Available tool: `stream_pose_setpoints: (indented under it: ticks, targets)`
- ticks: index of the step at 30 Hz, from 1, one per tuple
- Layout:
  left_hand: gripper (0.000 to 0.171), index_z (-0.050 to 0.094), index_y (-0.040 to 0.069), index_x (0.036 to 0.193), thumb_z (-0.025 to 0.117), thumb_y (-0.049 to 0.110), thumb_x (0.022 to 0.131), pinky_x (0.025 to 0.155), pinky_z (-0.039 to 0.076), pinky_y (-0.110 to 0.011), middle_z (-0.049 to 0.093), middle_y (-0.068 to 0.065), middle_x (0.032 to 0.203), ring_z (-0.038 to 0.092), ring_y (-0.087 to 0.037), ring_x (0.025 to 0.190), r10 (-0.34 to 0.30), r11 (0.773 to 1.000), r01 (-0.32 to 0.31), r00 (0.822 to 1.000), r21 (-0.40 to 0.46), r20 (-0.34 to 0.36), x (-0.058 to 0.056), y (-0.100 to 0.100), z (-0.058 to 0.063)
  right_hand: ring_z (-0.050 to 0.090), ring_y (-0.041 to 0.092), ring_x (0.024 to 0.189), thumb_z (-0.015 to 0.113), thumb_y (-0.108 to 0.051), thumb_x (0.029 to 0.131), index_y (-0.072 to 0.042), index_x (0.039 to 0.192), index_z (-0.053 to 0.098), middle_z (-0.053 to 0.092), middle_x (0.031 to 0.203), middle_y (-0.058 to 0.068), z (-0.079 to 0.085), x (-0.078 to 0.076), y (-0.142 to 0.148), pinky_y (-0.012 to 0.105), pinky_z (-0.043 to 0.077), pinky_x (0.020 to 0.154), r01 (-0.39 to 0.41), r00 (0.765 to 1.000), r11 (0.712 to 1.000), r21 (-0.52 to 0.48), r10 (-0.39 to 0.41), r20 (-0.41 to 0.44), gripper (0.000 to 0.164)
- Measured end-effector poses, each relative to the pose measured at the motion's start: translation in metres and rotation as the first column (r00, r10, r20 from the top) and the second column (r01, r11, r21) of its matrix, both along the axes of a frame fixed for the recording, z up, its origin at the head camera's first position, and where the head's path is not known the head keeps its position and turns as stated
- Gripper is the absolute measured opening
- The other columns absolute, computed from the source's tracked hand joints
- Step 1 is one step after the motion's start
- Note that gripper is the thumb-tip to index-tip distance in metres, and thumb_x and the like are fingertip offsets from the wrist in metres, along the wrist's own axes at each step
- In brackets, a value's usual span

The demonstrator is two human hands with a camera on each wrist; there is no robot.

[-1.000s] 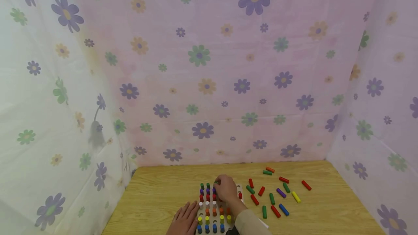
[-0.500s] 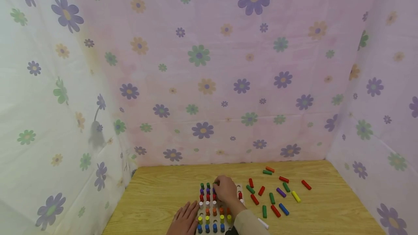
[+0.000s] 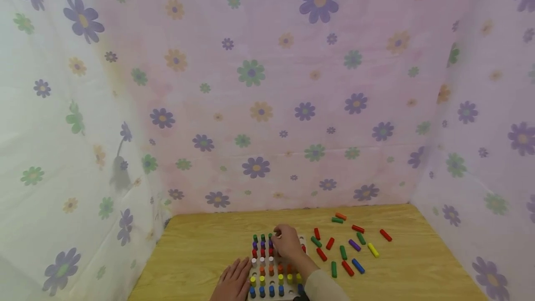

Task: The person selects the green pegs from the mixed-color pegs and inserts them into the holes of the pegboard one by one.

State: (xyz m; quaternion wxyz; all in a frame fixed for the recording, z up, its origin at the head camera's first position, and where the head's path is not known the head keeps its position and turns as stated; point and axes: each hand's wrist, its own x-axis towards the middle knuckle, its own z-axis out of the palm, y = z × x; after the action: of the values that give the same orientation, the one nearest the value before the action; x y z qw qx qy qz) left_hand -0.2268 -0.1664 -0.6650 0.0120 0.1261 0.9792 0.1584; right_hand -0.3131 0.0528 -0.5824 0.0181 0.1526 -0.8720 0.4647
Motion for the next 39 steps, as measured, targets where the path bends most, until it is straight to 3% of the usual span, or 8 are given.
stream_pose_setpoints:
  ticks: [10, 17, 28, 39]
  targets:
    - [0.071, 0.046, 0.017, 0.156, 0.020, 0.063, 0.108, 0.123, 0.029, -0.056, 0.045, -0.005, 0.159, 0.037, -0.037, 0.148, 0.012, 1.000, -0.012, 1.000, -0.025, 0.017, -0.001, -0.007, -0.001, 0.060, 0.017, 0.086, 0.062, -0.008, 0.101, 0.003, 0.116, 0.068, 0.067, 0.104, 0.006, 0.005, 0.007, 0.014, 0.031, 0.055, 0.067, -0.140, 0.989, 0.990, -0.002, 0.139, 0.054, 0.019]
    - [0.068, 0.048, 0.016, 0.155, 0.022, 0.059, 0.109, 0.122, 0.030, -0.056, 0.047, -0.006, 0.157, 0.039, -0.038, 0.146, 0.009, 1.000, -0.009, 1.000, -0.005, 0.014, 0.005, -0.008, 0.002, 0.061, 0.020, 0.081, 0.063, -0.010, 0.101, 0.003, 0.114, 0.068, 0.067, 0.100, 0.007, 0.013, 0.019, 0.036, 0.031, 0.054, 0.063, -0.211, 0.970, 0.976, -0.049, 0.215, 0.110, 0.020]
    - [0.066, 0.047, 0.016, 0.156, 0.023, 0.058, 0.110, 0.122, 0.030, -0.057, 0.046, -0.007, 0.158, 0.038, -0.039, 0.146, -0.010, 1.000, 0.009, 1.000, 0.012, 0.008, 0.004, -0.004, 0.000, 0.062, 0.022, 0.089, 0.062, -0.012, 0.102, 0.006, 0.119, 0.065, 0.067, 0.107, 0.010, 0.019, 0.032, 0.089, 0.028, 0.055, 0.068, -0.242, 0.963, 0.969, -0.046, 0.246, 0.110, 0.025]
    - [0.072, 0.046, 0.017, 0.157, 0.020, 0.063, 0.108, 0.123, 0.029, -0.057, 0.046, -0.006, 0.159, 0.037, -0.037, 0.147, 0.012, 0.999, -0.011, 0.999, -0.030, 0.042, -0.003, 0.003, 0.002, 0.063, 0.019, 0.088, 0.066, -0.017, 0.100, 0.006, 0.120, 0.066, 0.069, 0.108, 0.015, 0.025, 0.037, 0.138, 0.028, 0.057, 0.068, -0.171, 0.980, 0.985, 0.035, 0.166, 0.108, 0.030]
